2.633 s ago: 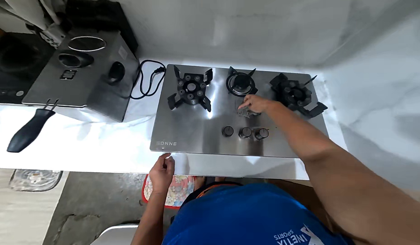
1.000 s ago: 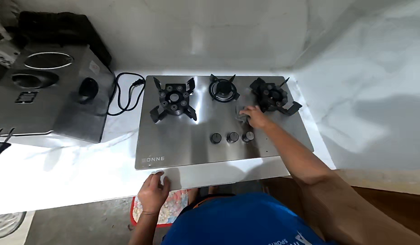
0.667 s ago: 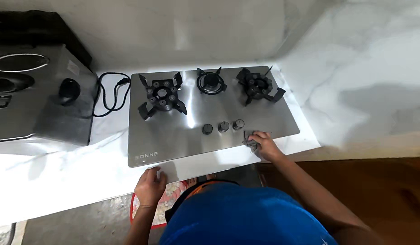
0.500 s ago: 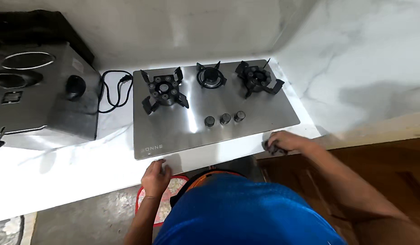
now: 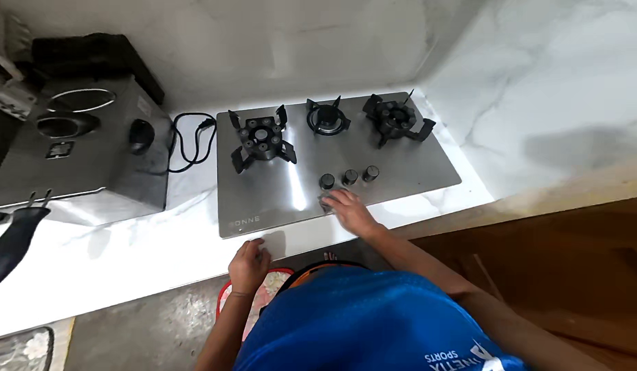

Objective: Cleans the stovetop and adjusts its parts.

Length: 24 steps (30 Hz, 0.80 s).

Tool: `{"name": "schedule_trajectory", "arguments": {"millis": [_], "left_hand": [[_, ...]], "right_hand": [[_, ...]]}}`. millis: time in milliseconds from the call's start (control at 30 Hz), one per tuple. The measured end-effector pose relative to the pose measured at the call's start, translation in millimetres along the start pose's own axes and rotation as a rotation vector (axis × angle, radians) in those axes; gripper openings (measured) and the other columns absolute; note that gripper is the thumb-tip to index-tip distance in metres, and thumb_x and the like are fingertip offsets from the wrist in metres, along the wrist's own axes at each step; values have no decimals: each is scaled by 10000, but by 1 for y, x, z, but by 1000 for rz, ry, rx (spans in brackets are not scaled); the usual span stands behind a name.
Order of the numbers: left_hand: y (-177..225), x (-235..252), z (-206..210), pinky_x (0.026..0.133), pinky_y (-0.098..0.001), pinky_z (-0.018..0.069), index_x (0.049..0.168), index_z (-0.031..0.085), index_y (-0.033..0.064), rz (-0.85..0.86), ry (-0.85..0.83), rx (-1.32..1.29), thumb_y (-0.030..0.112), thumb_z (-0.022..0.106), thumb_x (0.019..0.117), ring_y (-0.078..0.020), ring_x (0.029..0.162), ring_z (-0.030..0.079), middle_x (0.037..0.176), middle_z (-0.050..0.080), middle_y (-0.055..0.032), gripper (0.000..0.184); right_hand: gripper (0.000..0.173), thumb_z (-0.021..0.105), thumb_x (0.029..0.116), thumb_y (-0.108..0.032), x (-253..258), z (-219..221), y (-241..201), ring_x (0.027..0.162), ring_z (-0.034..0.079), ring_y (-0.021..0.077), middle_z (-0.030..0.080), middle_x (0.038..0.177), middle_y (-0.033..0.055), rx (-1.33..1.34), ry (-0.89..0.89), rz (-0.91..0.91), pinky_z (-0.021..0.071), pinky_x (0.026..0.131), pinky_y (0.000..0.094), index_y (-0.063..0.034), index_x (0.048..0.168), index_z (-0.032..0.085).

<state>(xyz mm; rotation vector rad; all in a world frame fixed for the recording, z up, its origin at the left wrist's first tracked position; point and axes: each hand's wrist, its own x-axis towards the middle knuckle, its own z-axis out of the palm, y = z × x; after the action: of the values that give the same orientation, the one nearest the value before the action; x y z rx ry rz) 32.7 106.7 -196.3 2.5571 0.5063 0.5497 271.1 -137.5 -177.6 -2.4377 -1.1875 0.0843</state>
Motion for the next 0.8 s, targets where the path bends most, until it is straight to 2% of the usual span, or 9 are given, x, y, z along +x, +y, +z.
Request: {"name": "schedule_trajectory", "arguments": {"millis": [133,267,333,367,433,533,633,733,800], "left_hand": [[-2,0,0,646,-540,564,1050,731,-16,36,-7,4,143,615,853,-341,711,690,826,702,-166,279],[-5,1,-2,643,-528,567,1055,732,-16,60,-16,-24,126,612,856,-327,698,686,823,702,-160,272],[-8,-1,-2,638,-523,571,1052,733,-16,77,-4,-33,132,613,853,-325,690,688,812,702,-155,276],[-8,-2,-2,633,-524,567,1053,732,-15,83,1,-39,138,613,851,-322,685,685,802,699,-151,280],[-9,-1,-3,611,-514,562,1052,732,-18,95,13,-71,148,612,847,-307,653,673,768,690,-140,289],[-9,2,-3,540,-399,527,1081,712,-35,57,23,-205,156,577,872,-190,557,607,693,652,-98,314],[8,17,-10,509,-245,462,1092,686,-71,22,45,-331,129,570,902,-61,522,525,658,612,-61,299],[37,46,-10,525,-245,473,1112,681,-86,72,16,-347,118,572,919,-74,541,531,680,619,-74,302],[63,71,-4,542,-270,493,1127,674,-90,118,-33,-345,117,571,933,-96,557,557,710,644,-96,302]], "right_hand": [[428,489,1020,-47,-35,-24,83,1410,510,334,598,1465,114,-70,178,197,399,1174,544,-169,1396,653],[469,509,1005,-72,-90,-72,174,1421,466,415,513,1510,226,-190,189,547,380,1177,570,-86,1470,566],[492,606,997,-153,-111,-123,185,1378,468,493,471,1519,282,-209,-35,876,387,1126,647,-34,1470,538],[452,613,1009,-198,-114,-148,182,1371,478,502,503,1482,302,-223,-144,1052,386,1118,665,6,1411,574],[395,574,1040,-206,-108,-182,157,1350,508,497,554,1420,321,-215,-165,1179,386,1106,668,56,1332,616],[353,613,961,-1,-76,-179,87,1245,568,523,587,1343,333,-152,42,915,447,1042,669,26,1311,650],[434,525,965,46,-45,-103,27,1288,558,440,605,1379,239,-47,48,512,449,1089,582,-84,1351,674],[555,500,931,58,-37,-27,28,1411,496,383,585,1481,127,22,78,146,405,1129,603,-211,1388,666],[543,515,924,75,-44,-27,64,1405,507,384,602,1461,128,42,155,140,407,1133,615,-195,1364,684]]}}
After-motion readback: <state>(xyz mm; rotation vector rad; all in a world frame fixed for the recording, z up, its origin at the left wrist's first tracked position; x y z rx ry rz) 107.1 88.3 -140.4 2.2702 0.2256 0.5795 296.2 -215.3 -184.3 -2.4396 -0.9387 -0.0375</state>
